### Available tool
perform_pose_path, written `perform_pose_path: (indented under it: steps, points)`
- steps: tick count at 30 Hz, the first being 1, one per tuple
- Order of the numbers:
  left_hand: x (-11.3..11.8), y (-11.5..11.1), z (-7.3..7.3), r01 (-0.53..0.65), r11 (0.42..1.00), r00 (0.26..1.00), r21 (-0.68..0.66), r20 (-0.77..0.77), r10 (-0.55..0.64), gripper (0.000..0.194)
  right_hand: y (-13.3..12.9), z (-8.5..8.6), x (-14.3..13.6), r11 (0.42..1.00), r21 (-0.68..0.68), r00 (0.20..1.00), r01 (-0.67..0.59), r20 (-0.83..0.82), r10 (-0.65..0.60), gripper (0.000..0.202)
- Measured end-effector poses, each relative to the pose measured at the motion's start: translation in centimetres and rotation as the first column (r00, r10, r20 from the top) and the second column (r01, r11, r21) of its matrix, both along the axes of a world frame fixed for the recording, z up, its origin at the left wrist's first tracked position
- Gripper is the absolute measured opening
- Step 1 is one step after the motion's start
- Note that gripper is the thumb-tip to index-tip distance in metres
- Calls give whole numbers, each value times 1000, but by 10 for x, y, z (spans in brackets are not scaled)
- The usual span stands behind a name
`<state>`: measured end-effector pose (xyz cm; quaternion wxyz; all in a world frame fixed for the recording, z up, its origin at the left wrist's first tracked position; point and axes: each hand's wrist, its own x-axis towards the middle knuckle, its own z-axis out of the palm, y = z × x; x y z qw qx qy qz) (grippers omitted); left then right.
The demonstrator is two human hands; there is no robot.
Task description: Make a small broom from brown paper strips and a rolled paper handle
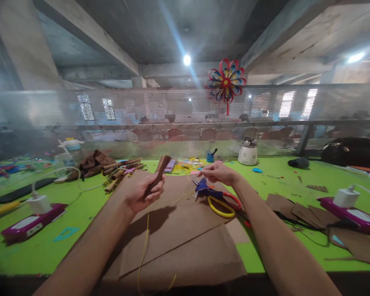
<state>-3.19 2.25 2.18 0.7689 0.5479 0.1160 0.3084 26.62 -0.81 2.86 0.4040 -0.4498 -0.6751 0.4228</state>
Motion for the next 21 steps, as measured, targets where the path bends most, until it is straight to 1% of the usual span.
perform_pose_path:
  steps: [3,5,6,8,9,11,14,17,19,21]
  points:
    - [1,-1,3,-86,995,991,-60,97,91,20,-4,5,-24,998,53,997,19,70,-23,41]
    - [2,-2,4,-153,982,980,-107,114,165,20,-7,6,-43,991,124,984,48,164,-68,37]
    - [2,-2,4,-199,971,971,-129,109,214,19,-9,5,-54,982,180,969,62,225,-102,36]
    - [3,-1,4,-309,936,942,-167,83,326,16,-10,0,-75,947,310,926,80,329,-185,33]
    - [4,0,3,-353,918,927,-180,70,370,15,-11,-4,-84,925,369,907,86,355,-226,32]
    - [6,2,1,-394,898,909,-197,63,413,15,-10,-16,-103,897,430,890,99,364,-273,30]
    - [8,2,-2,-382,901,911,-205,80,405,18,-8,-38,-124,892,439,882,109,371,-291,27]
    - [10,-2,-3,-326,922,934,-211,77,348,20,-9,-55,-138,888,445,868,113,391,-307,26]
    - [11,-5,-3,-265,940,956,-214,66,285,21,-12,-62,-143,885,452,859,112,404,-315,26]
    - [12,-7,-3,-231,949,968,-214,52,247,22,-16,-63,-147,883,458,855,101,414,-312,25]
